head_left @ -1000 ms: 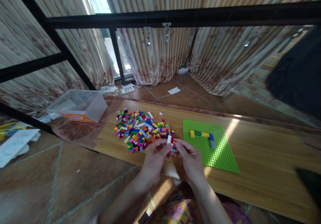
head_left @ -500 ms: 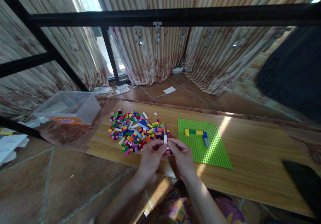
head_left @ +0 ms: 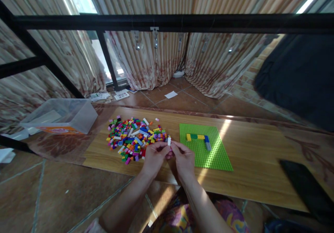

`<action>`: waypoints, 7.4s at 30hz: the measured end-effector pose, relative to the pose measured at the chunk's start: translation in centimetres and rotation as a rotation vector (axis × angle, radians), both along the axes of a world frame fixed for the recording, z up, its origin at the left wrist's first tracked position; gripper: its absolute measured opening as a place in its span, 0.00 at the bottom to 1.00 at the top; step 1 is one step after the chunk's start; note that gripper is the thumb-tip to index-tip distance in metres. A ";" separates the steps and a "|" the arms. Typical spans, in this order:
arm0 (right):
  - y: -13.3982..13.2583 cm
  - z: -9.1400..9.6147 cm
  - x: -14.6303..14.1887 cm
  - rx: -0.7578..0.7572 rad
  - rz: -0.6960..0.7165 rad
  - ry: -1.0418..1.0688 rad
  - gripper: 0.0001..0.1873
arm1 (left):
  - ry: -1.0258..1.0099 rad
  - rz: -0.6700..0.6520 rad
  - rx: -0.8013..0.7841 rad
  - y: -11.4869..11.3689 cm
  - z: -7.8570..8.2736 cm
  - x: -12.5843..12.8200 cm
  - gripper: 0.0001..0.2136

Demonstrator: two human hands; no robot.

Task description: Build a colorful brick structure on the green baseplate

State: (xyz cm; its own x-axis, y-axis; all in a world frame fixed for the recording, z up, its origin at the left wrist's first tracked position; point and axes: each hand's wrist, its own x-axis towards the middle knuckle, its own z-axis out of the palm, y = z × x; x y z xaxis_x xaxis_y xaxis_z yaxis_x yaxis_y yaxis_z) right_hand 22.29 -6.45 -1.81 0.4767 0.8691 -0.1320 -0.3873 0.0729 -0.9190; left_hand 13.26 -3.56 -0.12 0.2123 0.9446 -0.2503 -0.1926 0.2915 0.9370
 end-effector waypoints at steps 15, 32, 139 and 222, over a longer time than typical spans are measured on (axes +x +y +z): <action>-0.3 0.3 1.3 -0.021 0.018 -0.474 0.11 | 0.294 -0.129 0.217 1.2 -0.5 -0.4 0.06; 2.1 -1.0 14.3 -0.057 0.060 -1.536 0.15 | 1.171 -0.326 0.919 2.4 2.5 4.2 0.17; -0.4 -3.1 16.1 -0.012 -0.217 -0.531 0.13 | 1.267 -0.474 1.141 -0.6 -3.3 8.4 0.21; -9.9 -1.7 16.1 -0.263 -0.094 -1.144 0.15 | 1.009 -0.402 1.091 -5.1 -2.1 8.1 0.16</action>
State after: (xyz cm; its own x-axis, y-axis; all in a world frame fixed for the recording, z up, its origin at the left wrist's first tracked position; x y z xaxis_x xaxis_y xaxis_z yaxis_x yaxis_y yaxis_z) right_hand 38.39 -16.39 -3.51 0.4952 0.8338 0.2441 0.6690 -0.1867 -0.7194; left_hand 21.40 -8.69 -2.23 0.6626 0.6815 0.3106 0.5531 -0.7249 0.4107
